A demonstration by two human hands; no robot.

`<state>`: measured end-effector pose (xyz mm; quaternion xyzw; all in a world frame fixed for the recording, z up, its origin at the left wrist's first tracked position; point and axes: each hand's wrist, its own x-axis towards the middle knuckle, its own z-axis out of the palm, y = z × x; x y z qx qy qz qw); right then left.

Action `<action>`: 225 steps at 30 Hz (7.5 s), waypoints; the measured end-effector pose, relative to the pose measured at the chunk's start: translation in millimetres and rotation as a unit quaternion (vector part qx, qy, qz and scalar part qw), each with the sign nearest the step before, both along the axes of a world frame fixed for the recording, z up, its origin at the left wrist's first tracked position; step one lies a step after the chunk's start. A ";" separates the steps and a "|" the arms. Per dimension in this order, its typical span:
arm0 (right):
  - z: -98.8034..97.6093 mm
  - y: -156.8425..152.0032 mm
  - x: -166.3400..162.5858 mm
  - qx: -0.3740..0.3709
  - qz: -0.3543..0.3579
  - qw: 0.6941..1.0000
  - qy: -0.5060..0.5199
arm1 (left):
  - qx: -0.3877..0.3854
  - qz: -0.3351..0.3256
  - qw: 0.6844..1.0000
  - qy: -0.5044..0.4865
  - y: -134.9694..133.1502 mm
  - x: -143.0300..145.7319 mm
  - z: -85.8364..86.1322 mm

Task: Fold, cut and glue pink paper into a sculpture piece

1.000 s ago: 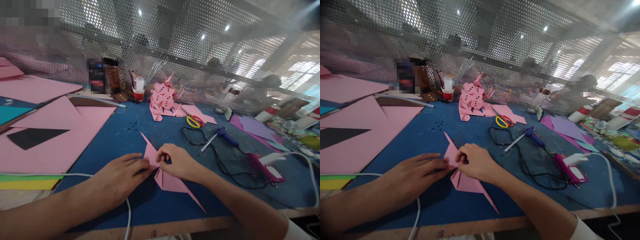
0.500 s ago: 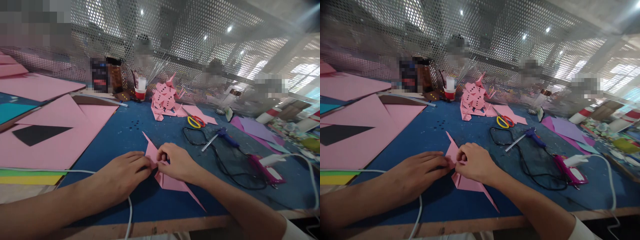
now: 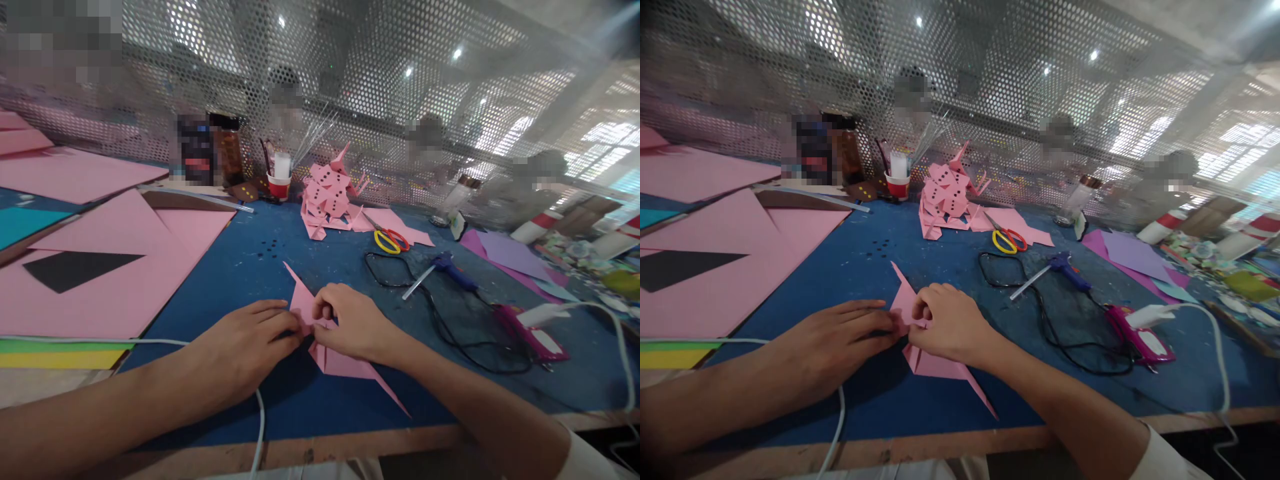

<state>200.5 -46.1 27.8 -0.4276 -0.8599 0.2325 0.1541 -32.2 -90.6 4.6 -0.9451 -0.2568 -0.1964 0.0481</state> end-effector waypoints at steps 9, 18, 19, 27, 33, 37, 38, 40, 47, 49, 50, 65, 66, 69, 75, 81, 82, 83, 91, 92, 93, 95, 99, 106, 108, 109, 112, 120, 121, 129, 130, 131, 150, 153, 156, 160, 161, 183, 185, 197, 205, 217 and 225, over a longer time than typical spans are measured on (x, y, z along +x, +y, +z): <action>1.4 3.1 2.4 -0.025 0.003 1.000 0.016 | -0.013 0.001 1.000 -0.006 1.1 -2.7 -4.5; -1.0 6.7 7.4 -0.025 0.020 0.999 0.028 | -0.010 -0.005 1.000 -0.004 2.1 -4.5 -5.9; -0.9 7.3 8.1 -0.026 0.023 0.999 0.029 | -0.011 -0.001 1.000 -0.003 2.2 -4.2 -5.3; -1.0 8.3 11.0 -0.037 0.031 0.998 0.037 | -0.010 -0.004 1.000 0.012 1.7 -5.7 -6.8; -1.0 6.8 9.2 -0.029 0.031 0.999 0.033 | -0.035 0.006 0.999 0.019 0.9 -6.2 -5.0; -0.4 7.2 9.6 -0.031 0.031 0.999 0.032 | -0.043 0.000 0.999 0.001 3.3 -4.3 -2.8; -0.4 7.1 9.9 -0.031 0.031 0.998 0.032 | -0.047 -0.002 0.999 -0.006 3.7 -4.0 -2.7; -0.5 6.9 10.3 -0.030 0.032 0.998 0.033 | -0.056 -0.004 0.998 -0.020 3.9 -3.8 -2.9; -1.4 8.5 10.7 -0.047 0.030 0.997 0.053 | -0.070 -0.006 0.996 -0.062 5.6 -5.1 -6.4; -0.9 9.3 12.5 -0.064 0.015 0.995 0.077 | -0.060 -0.008 0.996 -0.060 6.8 -5.9 -7.3; -0.2 9.6 14.0 -0.066 0.005 0.994 0.087 | -0.059 -0.006 0.997 -0.057 7.1 -6.1 -7.3; -1.6 2.8 10.0 -0.005 -0.013 1.000 0.025 | -0.092 0.021 0.995 0.027 4.5 1.1 -4.7; -1.2 2.3 8.8 -0.002 -0.014 1.000 0.021 | -0.091 0.019 0.995 0.028 4.8 0.6 -5.0; 0.0 1.4 6.4 -0.002 -0.028 1.000 0.004 | -0.084 0.010 0.996 0.025 5.4 -1.1 -4.2; -1.7 2.2 6.0 -0.003 -0.035 0.999 0.008 | -0.064 -0.005 0.998 -0.001 6.6 -1.4 0.4; 1.0 3.1 15.6 -0.035 -0.015 0.999 0.037 | -0.025 -0.013 1.000 -0.010 6.1 -5.4 -1.0; 2.2 3.1 17.9 -0.040 -0.010 0.998 0.041 | -0.023 -0.012 1.000 -0.007 5.5 -6.3 -1.3; 3.4 3.1 20.3 -0.043 -0.008 0.998 0.042 | -0.023 -0.011 1.000 -0.004 4.9 -7.1 -1.5; 8.4 2.4 30.0 -0.019 -0.001 1.000 -0.006 | -0.016 -0.004 1.000 -0.011 4.2 -6.3 -1.8; 8.4 2.5 30.2 -0.018 -0.002 1.000 -0.008 | -0.011 -0.004 1.000 -0.014 4.6 -6.3 -2.2; 8.2 2.5 30.1 -0.019 -0.004 1.000 -0.009 | -0.008 -0.002 1.000 -0.018 4.9 -6.4 -2.4; 7.8 2.4 29.3 -0.025 -0.010 1.000 -0.008 | -0.013 0.006 0.999 -0.030 5.2 -6.7 -2.3; 8.3 0.8 26.7 -0.048 -0.016 0.999 -0.003 | -0.025 0.025 0.997 -0.065 6.1 -5.0 1.6; 15.9 -2.9 28.5 0.008 -0.012 0.999 -0.046 | -0.003 0.050 0.993 -0.106 10.4 -0.8 6.6; 17.4 -3.0 29.4 0.020 -0.007 0.998 -0.063 | -0.003 0.052 0.994 -0.101 11.5 -0.2 5.4; 18.0 -3.0 29.4 0.022 -0.006 0.997 -0.068 | -0.003 0.054 0.994 -0.096 12.4 0.4 4.3; 19.6 -2.9 27.7 0.023 -0.007 0.997 -0.069 | -0.011 0.070 0.995 -0.069 17.5 3.7 -0.4; 13.3 0.0 27.6 0.054 0.009 0.996 -0.075 | -0.099 0.080 0.992 -0.001 37.3 24.1 6.3; 11.4 0.8 28.6 0.061 0.013 0.995 -0.074 | -0.114 0.083 0.990 -0.004 38.5 26.8 8.8; 8.2 2.9 31.0 0.102 0.020 0.989 -0.101 | -0.186 0.127 0.972 -0.062 43.2 34.4 10.7; 8.7 2.8 30.5 0.100 0.020 0.990 -0.101 | -0.190 0.129 0.971 -0.069 43.4 34.4 10.7; 9.2 2.7 30.0 0.097 0.018 0.990 -0.097 | -0.192 0.132 0.970 -0.074 43.3 34.3 11.0; 16.5 1.5 25.7 0.201 -0.153 0.939 0.232 | -0.546 0.189 0.649 -0.494 49.6 32.9 30.2; 11.9 2.1 22.3 0.137 -0.141 0.945 0.263 | -0.570 0.192 0.603 -0.524 46.5 34.2 29.6; 10.7 0.8 20.2 0.098 -0.113 0.949 0.276 | -0.584 0.191 0.589 -0.526 42.9 35.6 33.8; 10.3 1.2 20.2 0.112 -0.104 0.950 0.274 | -0.615 0.171 0.565 -0.524 36.6 38.4 38.9; 10.3 1.6 20.4 0.121 -0.102 0.949 0.272 | -0.622 0.164 0.560 -0.523 35.5 39.0 39.3; 1.9 3.1 21.7 0.178 -0.003 0.953 0.246 | -0.629 0.198 0.573 -0.486 33.4 42.3 35.7; 2.2 3.4 21.2 0.175 -0.008 0.954 0.245 | -0.625 0.197 0.576 -0.490 33.2 42.8 34.6; 5.5 1.0 17.7 0.084 -0.040 0.957 0.276 | -0.609 0.197 0.607 -0.472 32.9 42.3 32.4; 7.6 0.4 16.1 0.009 -0.079 0.952 0.294 | -0.594 0.185 0.635 -0.459 32.3 42.9 34.2; 6.9 -0.1 16.9 0.034 -0.070 0.953 0.294 | -0.593 0.182 0.627 -0.471 31.2 43.7 34.4; 7.1 -1.2 14.4 0.000 -0.086 0.947 0.308 | -0.592 0.188 0.626 -0.471 28.1 44.7 33.7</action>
